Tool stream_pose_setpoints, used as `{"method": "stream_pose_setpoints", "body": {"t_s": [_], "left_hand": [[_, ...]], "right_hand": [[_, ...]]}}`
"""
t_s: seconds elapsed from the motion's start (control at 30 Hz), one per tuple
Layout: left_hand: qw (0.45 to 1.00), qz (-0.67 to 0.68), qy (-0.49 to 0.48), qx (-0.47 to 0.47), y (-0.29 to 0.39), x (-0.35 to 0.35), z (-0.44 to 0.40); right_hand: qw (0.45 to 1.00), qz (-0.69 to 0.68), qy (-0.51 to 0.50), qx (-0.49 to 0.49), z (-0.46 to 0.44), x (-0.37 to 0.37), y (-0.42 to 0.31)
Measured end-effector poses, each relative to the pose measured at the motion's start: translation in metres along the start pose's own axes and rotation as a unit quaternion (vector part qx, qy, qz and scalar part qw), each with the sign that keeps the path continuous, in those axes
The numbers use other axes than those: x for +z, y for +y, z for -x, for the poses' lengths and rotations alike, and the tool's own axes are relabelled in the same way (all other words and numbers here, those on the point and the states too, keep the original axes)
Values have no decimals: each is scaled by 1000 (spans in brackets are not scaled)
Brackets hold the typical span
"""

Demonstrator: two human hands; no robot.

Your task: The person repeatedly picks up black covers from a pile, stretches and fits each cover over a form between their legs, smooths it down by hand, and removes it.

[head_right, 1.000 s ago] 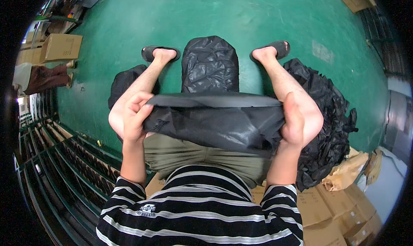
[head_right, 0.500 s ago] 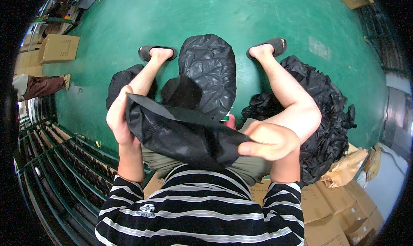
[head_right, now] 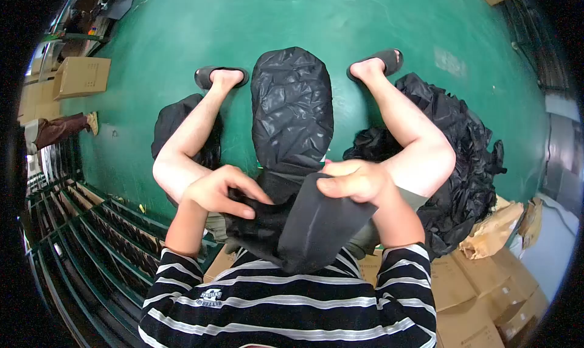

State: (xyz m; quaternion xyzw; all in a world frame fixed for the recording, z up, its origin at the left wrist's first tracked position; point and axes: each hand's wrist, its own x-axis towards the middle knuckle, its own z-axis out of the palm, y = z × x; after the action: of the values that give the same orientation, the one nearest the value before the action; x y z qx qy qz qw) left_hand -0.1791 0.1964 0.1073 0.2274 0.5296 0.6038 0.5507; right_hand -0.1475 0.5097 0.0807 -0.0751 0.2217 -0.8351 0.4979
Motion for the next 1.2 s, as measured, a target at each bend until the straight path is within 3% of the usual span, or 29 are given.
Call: {"method": "stream_pose_setpoints", "body": {"t_s": [0.03,0.07,0.1,0.13,0.17,0.23,0.27,0.3,0.33,0.37,0.4,0.43,0.47,0.53,0.57,0.63,0.67,0.7,0.9,0.97,1.0,1.07,1.1,1.13,1.2], "left_hand": [[998,24,43,37,-5,-3,10],[984,127,86,95,-17,-7,22],[933,254,157,202,-34,-3,30],[902,341,195,179,-47,-1,37],[903,345,170,192,-60,-9,48],[939,302,70,152,-102,-34,78],[959,227,-27,167,-76,-33,63],[911,-68,-346,215,-100,-85,52],[902,45,-414,116,-82,-67,49],[908,143,-376,114,-62,-43,32],[908,269,-319,35,-51,-33,27],[909,258,-321,64,-83,-37,17],[890,272,-318,183,-59,-16,-19],[925,264,-271,-19,-60,-12,-14],[928,221,-297,-37,-52,-8,-16],[925,203,-319,18,-73,-18,-5],[869,372,-319,62,-89,-14,-3],[868,372,-322,63,-101,-16,-1],[944,36,-294,143,-56,-8,11],[929,-52,-365,-30,-24,-8,11],[956,0,-294,-1,-15,1,18],[948,37,-316,5,-26,-6,28],[928,22,-372,-4,-28,-16,28],[928,21,-372,-5,-27,-15,32],[970,136,-203,3,-27,-9,42]], "right_hand": [[999,14,40,10,3,1,-5],[992,92,-87,-18,-3,-15,-13],[962,167,-213,-42,-9,-30,-21],[940,258,-223,-8,-5,-25,-32],[912,289,-285,-63,-11,-19,-35],[914,322,-247,-19,-2,-18,-35],[911,356,-206,22,3,-19,-35],[907,362,-201,72,6,-24,-32],[907,361,-202,73,1,-20,-30],[921,314,-220,68,-10,-10,-27],[932,266,-237,63,-20,-2,-23],[919,285,-254,93,-29,1,-23],[923,298,-224,98,-38,9,-23],[923,337,-136,124,-47,12,-23],[925,350,-83,117,-50,11,-26],[925,354,-42,131,-50,-8,-34],[934,335,-13,126,-46,-21,-29],[926,353,-25,130,-39,-30,-31],[925,351,-56,133,-32,-22,-29],[913,389,-109,51,-31,-27,-27],[924,362,-115,45,-32,-21,-27],[926,353,-111,71,-33,-15,-19],[915,357,-122,141,-33,-13,-21],[957,185,-132,178,-31,-10,-14],[974,72,-125,176,-35,-2,3]]}}
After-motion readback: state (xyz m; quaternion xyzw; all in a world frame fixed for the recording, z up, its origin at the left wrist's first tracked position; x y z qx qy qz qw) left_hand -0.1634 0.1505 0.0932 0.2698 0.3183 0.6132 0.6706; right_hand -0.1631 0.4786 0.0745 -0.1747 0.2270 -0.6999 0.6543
